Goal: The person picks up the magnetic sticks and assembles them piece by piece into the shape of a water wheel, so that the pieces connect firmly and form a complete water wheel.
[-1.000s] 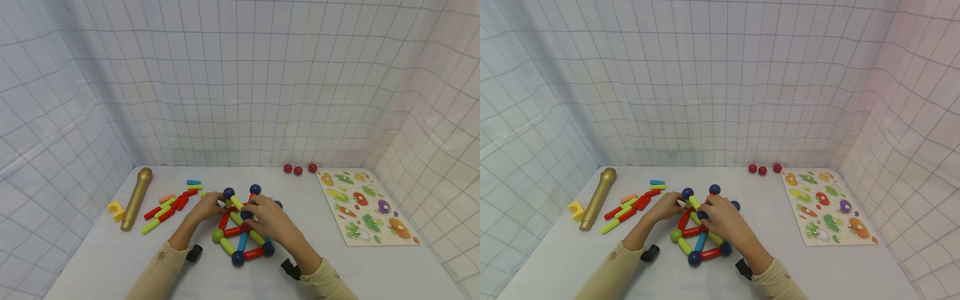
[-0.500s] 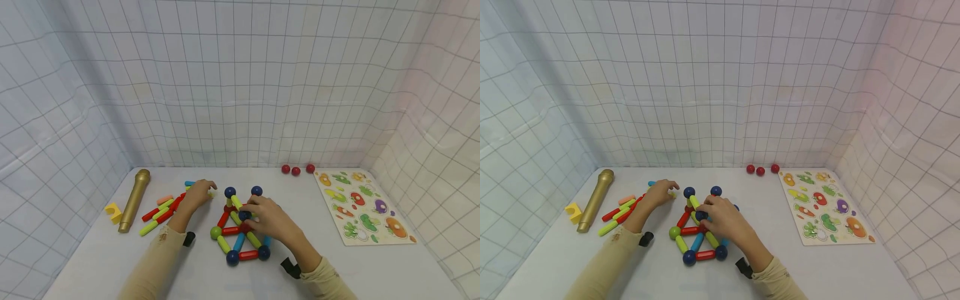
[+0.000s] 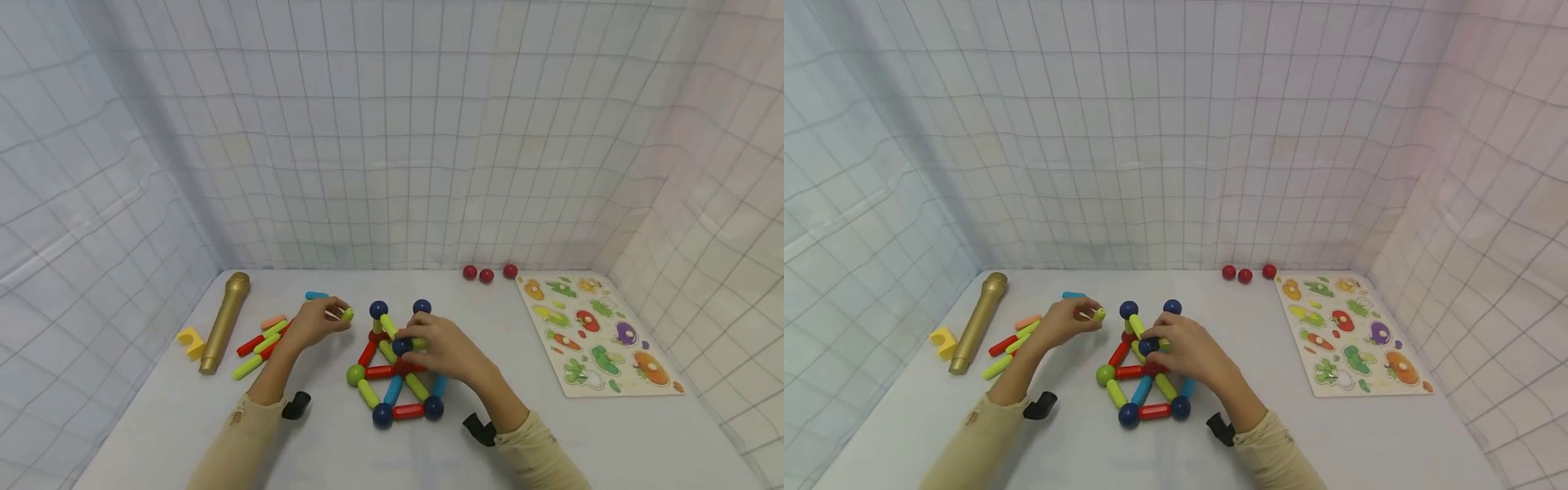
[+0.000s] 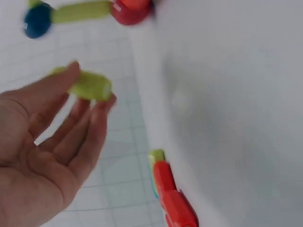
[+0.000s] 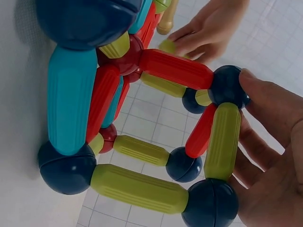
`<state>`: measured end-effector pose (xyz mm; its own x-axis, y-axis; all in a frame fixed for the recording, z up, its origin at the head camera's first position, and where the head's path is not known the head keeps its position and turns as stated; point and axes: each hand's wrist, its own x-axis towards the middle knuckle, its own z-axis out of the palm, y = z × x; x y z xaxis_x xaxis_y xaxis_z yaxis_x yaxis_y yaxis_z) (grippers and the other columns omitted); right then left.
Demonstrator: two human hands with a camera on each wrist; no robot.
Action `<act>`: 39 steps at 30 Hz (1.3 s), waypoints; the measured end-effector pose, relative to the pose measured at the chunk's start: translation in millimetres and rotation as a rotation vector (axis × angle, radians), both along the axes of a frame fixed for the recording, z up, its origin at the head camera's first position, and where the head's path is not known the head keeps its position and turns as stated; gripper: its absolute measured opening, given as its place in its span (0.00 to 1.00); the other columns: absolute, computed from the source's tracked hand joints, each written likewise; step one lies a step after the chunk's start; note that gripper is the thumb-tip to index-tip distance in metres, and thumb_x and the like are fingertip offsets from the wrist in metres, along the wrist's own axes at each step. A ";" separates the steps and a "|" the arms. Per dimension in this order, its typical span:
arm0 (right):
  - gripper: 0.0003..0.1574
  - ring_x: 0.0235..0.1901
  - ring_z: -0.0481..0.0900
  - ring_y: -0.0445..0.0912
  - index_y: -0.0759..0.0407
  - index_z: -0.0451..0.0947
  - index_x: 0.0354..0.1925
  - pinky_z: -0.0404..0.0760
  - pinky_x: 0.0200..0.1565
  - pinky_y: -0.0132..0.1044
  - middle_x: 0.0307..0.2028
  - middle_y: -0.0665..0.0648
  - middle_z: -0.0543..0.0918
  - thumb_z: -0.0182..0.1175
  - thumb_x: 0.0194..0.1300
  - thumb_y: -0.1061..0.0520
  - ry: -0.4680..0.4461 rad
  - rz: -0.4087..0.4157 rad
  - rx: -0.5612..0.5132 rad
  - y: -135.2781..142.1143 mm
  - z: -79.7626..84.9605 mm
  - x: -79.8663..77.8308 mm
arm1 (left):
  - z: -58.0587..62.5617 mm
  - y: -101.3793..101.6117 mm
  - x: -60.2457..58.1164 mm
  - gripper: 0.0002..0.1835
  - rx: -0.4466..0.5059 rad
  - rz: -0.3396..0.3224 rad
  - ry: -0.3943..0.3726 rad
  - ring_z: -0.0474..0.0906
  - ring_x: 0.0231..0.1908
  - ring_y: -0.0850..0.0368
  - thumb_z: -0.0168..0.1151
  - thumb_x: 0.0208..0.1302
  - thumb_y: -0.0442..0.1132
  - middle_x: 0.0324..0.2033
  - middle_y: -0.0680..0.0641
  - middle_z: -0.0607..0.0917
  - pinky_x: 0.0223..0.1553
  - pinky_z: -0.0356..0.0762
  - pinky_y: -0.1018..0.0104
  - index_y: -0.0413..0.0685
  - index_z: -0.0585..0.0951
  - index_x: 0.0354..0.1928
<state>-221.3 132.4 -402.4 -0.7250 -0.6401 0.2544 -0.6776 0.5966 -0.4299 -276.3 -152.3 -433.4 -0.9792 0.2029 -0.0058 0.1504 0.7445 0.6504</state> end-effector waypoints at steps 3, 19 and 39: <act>0.20 0.39 0.77 0.42 0.53 0.84 0.50 0.79 0.40 0.27 0.43 0.51 0.80 0.70 0.58 0.54 -0.018 -0.010 -0.008 0.6 1.8 -0.7 | 7.0 6.3 27.0 0.18 0.168 -0.018 -0.027 0.84 0.45 0.51 0.70 0.59 0.43 0.42 0.46 0.87 0.48 0.83 0.56 0.47 0.82 0.50; 0.20 0.39 0.77 0.42 0.56 0.84 0.50 0.80 0.40 0.26 0.43 0.51 0.81 0.70 0.58 0.56 -0.048 0.004 -0.052 -2.4 -0.4 -0.8 | -5.1 47.0 66.2 0.23 0.665 0.000 -0.163 0.84 0.51 0.51 0.70 0.59 0.40 0.52 0.41 0.84 0.49 0.82 0.67 0.41 0.78 0.55; 0.19 0.41 0.76 0.41 0.54 0.84 0.49 0.80 0.41 0.29 0.43 0.50 0.80 0.70 0.57 0.56 -0.065 -0.039 -0.021 -3.1 3.9 2.6 | -7.4 -43.3 5.9 0.17 -0.342 0.298 -0.001 0.75 0.31 0.49 0.69 0.58 0.39 0.34 0.40 0.83 0.30 0.73 0.61 0.38 0.81 0.47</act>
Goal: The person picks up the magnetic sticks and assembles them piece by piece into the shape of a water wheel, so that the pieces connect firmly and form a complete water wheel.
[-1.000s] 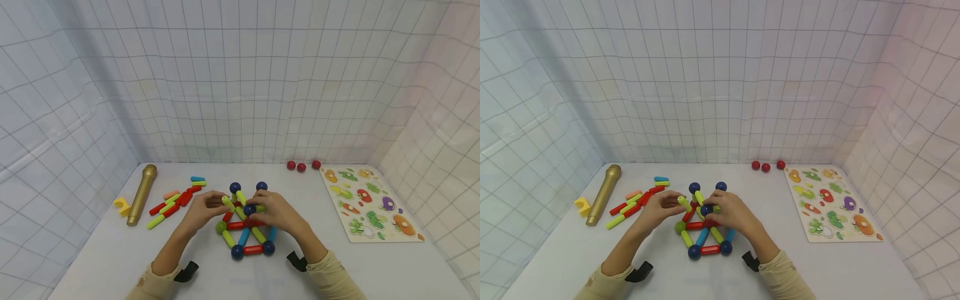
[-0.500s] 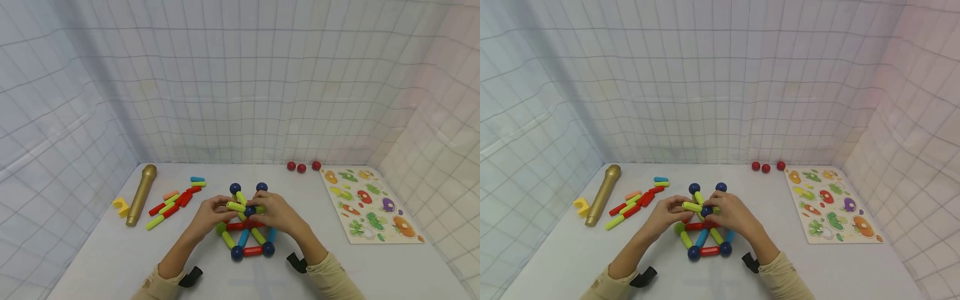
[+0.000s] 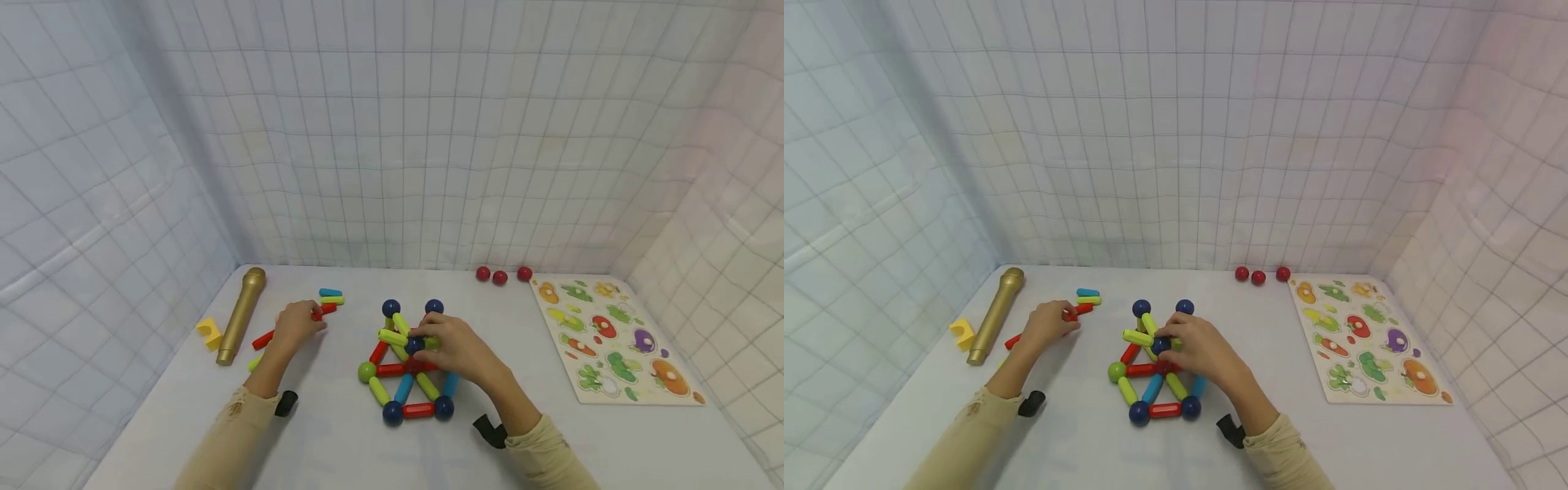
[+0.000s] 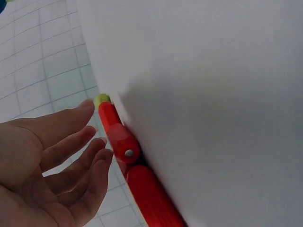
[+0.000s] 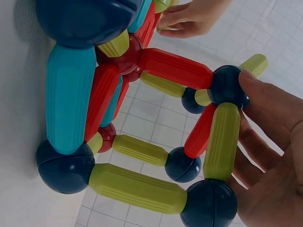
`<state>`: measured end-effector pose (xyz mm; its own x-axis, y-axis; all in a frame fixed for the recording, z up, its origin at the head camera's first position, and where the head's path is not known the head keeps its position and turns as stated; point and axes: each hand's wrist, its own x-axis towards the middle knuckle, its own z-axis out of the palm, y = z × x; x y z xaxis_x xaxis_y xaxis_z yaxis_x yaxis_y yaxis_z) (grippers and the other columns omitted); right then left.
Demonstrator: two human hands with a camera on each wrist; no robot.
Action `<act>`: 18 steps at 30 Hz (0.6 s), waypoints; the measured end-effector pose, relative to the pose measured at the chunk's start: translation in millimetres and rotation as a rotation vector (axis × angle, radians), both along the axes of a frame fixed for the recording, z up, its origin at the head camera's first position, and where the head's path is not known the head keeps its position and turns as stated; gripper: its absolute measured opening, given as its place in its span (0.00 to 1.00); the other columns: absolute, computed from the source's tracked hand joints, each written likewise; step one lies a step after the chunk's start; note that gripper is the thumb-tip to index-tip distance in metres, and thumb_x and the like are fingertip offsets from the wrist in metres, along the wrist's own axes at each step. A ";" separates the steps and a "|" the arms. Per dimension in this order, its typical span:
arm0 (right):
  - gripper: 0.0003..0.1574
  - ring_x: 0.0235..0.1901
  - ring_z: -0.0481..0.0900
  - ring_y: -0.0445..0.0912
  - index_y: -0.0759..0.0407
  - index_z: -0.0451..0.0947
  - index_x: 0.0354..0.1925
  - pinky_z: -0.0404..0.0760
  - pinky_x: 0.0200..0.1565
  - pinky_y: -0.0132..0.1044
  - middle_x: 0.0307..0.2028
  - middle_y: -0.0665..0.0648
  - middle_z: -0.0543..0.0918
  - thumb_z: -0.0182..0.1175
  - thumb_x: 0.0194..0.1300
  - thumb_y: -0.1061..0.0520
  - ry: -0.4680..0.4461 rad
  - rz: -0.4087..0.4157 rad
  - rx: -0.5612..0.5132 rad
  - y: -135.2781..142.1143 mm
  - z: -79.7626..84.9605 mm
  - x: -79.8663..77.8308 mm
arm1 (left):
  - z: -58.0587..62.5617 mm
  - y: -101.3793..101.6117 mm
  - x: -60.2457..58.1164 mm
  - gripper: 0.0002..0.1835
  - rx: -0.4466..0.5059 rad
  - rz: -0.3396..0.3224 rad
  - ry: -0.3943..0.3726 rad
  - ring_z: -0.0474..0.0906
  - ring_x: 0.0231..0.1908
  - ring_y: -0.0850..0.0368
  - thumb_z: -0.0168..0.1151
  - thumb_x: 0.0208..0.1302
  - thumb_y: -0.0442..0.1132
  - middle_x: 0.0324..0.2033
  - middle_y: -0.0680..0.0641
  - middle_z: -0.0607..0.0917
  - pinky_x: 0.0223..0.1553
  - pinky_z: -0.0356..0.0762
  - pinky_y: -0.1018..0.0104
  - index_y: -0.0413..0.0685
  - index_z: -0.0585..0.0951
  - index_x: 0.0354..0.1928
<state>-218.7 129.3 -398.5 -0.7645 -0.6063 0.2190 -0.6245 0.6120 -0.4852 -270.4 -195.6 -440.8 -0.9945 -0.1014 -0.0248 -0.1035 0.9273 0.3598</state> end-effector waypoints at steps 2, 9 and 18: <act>0.20 0.41 0.76 0.41 0.54 0.84 0.50 0.80 0.42 0.29 0.43 0.50 0.80 0.70 0.58 0.56 -0.011 0.006 -0.001 0.3 -2.2 1.3 | -5.5 1.2 -4.8 0.15 -0.022 -0.007 -0.049 0.76 0.33 0.48 0.70 0.57 0.39 0.32 0.41 0.83 0.33 0.73 0.58 0.38 0.81 0.44; 0.20 0.41 0.76 0.41 0.54 0.84 0.50 0.80 0.42 0.29 0.43 0.50 0.80 0.70 0.58 0.55 0.022 0.029 0.000 -0.4 -4.9 1.3 | -10.4 3.9 -10.5 0.13 -0.135 -0.004 -0.052 0.80 0.33 0.40 0.68 0.56 0.33 0.33 0.36 0.82 0.39 0.80 0.44 0.33 0.78 0.40; 0.20 0.40 0.77 0.41 0.54 0.84 0.50 0.80 0.42 0.29 0.44 0.51 0.81 0.70 0.58 0.54 0.040 0.021 0.015 1.7 -1.2 -0.4 | -6.7 5.1 -5.9 0.17 0.087 -0.025 -0.059 0.78 0.36 0.47 0.69 0.56 0.34 0.40 0.37 0.85 0.37 0.79 0.58 0.34 0.83 0.47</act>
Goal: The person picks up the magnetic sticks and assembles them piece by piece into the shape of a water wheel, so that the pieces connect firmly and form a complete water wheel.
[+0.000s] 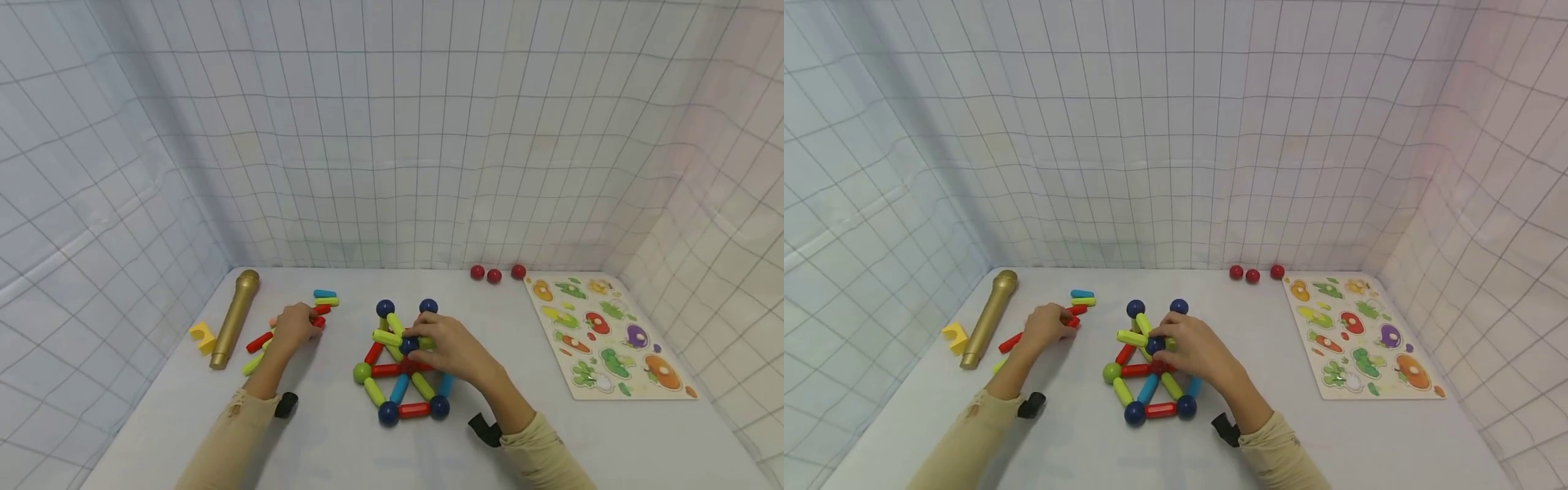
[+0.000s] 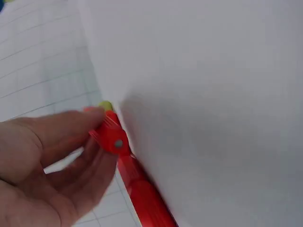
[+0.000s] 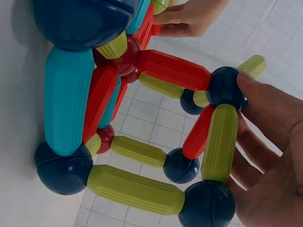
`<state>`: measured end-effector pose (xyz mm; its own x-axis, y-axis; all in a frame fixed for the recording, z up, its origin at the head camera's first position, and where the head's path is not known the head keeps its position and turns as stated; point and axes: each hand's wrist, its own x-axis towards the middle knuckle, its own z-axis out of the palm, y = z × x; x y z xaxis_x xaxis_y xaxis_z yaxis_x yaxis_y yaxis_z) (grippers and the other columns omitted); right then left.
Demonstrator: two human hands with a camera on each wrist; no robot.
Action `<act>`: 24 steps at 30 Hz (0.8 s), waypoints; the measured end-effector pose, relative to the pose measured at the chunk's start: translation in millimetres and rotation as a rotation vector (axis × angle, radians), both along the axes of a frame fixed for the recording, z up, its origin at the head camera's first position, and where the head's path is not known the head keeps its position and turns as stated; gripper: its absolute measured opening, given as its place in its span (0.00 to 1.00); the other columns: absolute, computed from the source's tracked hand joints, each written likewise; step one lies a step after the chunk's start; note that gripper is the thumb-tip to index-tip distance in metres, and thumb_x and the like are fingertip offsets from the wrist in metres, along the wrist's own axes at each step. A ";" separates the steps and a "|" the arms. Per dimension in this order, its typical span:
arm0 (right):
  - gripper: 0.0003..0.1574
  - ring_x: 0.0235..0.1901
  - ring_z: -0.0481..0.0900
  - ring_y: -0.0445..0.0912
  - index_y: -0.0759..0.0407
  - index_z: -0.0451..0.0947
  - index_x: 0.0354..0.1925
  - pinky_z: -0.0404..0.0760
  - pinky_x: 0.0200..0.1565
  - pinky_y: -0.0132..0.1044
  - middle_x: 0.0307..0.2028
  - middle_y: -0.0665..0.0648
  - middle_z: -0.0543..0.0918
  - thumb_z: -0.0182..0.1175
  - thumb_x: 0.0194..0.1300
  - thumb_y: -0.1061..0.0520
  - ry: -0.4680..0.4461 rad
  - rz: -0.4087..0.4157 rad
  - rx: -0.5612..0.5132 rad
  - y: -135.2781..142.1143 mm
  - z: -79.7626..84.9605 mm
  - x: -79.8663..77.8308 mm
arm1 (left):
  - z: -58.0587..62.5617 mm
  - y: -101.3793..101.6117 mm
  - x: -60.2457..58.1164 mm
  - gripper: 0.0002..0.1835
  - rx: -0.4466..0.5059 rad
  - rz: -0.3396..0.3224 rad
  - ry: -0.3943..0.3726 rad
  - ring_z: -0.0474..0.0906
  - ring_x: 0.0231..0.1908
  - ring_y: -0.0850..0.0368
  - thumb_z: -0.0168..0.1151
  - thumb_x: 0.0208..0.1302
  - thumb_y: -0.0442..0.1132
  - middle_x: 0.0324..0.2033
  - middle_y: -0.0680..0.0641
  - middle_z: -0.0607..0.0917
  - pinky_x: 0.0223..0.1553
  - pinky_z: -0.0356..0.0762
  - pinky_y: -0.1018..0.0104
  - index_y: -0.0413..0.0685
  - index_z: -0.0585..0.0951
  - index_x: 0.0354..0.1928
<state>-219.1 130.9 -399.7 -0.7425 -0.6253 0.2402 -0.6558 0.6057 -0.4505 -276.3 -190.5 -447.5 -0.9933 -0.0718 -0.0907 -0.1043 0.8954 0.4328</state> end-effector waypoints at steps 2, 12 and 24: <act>0.20 0.41 0.77 0.41 0.54 0.84 0.50 0.80 0.42 0.29 0.44 0.51 0.81 0.70 0.58 0.54 -0.006 -0.005 0.007 -0.1 0.0 -0.4 | -0.2 2.9 7.3 0.18 0.153 -0.044 0.019 0.80 0.39 0.49 0.69 0.57 0.37 0.43 0.39 0.85 0.38 0.79 0.61 0.36 0.83 0.49; 0.20 0.41 0.76 0.41 0.53 0.84 0.50 0.80 0.43 0.31 0.44 0.51 0.81 0.70 0.58 0.53 -0.004 -0.013 0.014 -1.8 -1.7 0.9 | -10.3 19.5 52.5 0.21 0.715 -0.306 -0.001 0.79 0.47 0.53 0.70 0.58 0.45 0.45 0.44 0.85 0.45 0.81 0.70 0.44 0.81 0.51; 0.19 0.41 0.76 0.42 0.53 0.85 0.49 0.80 0.42 0.30 0.44 0.50 0.81 0.70 0.57 0.54 -0.008 -0.025 0.001 -0.7 1.0 1.1 | -14.6 31.5 62.9 0.18 0.670 -0.386 -0.023 0.80 0.50 0.51 0.71 0.58 0.45 0.44 0.48 0.85 0.47 0.82 0.68 0.47 0.82 0.49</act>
